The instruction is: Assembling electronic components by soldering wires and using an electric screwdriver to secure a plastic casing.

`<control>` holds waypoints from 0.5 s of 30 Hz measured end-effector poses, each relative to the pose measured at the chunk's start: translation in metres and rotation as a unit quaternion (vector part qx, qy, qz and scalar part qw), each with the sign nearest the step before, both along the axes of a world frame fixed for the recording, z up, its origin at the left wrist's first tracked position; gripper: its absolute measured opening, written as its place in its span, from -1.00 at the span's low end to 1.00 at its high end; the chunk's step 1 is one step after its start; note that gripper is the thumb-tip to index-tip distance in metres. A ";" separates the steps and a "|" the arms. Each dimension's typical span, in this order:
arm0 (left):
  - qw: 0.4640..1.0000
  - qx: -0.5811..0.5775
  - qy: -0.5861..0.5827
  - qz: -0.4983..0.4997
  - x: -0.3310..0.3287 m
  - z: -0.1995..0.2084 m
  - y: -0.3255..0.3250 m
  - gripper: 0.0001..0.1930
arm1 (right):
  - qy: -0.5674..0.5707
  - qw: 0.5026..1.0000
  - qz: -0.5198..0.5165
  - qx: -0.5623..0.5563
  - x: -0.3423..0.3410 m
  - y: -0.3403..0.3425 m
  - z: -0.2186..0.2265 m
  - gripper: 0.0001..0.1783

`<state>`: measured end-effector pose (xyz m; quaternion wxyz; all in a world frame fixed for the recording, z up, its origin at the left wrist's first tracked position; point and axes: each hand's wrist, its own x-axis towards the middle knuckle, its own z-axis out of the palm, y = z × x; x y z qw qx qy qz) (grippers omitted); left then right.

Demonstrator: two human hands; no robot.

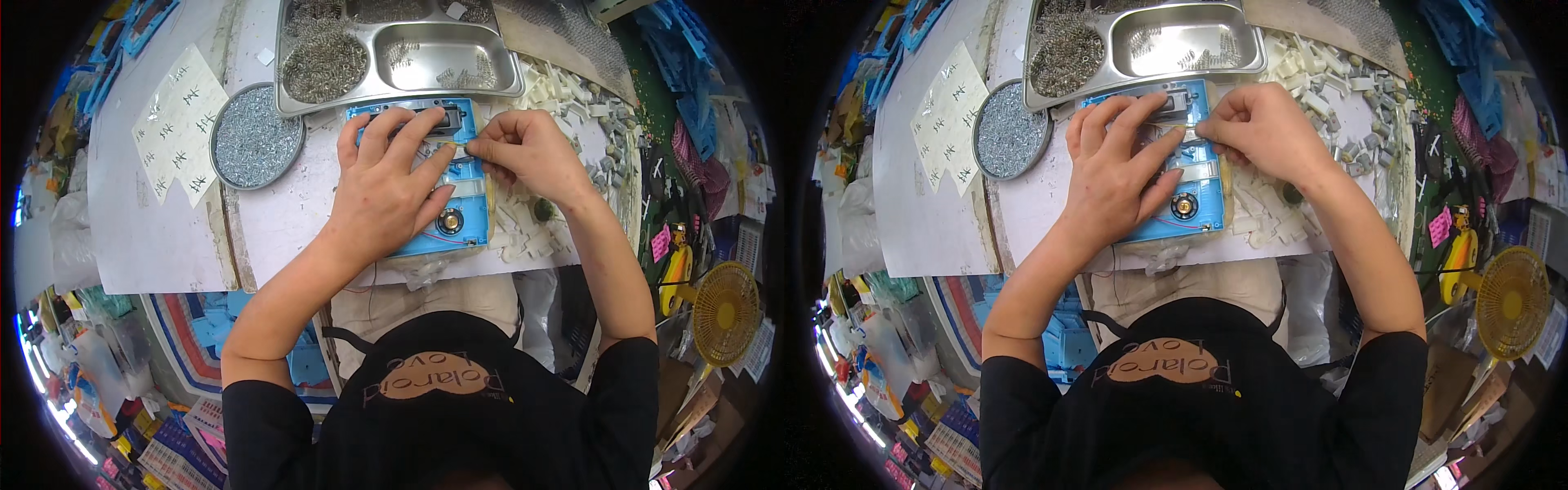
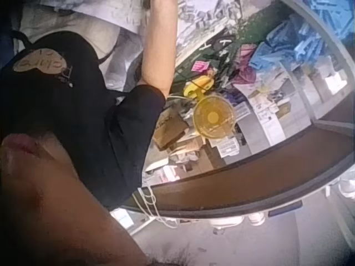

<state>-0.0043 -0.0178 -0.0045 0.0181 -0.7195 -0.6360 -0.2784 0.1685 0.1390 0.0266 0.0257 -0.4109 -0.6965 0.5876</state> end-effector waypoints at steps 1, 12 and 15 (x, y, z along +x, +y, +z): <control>1.000 -0.002 0.001 -0.001 0.000 0.000 0.001 -0.59 | -0.019 0.999 0.012 0.033 -0.002 0.000 0.002 -0.78; 1.000 -0.018 0.013 -0.004 0.005 0.012 0.005 -0.54 | 0.037 0.976 -0.005 0.215 0.003 -0.018 -0.013 -0.76; 1.000 -0.007 0.010 -0.003 0.005 0.013 0.007 -0.58 | 0.032 0.995 0.024 0.093 0.013 -0.004 0.010 -0.77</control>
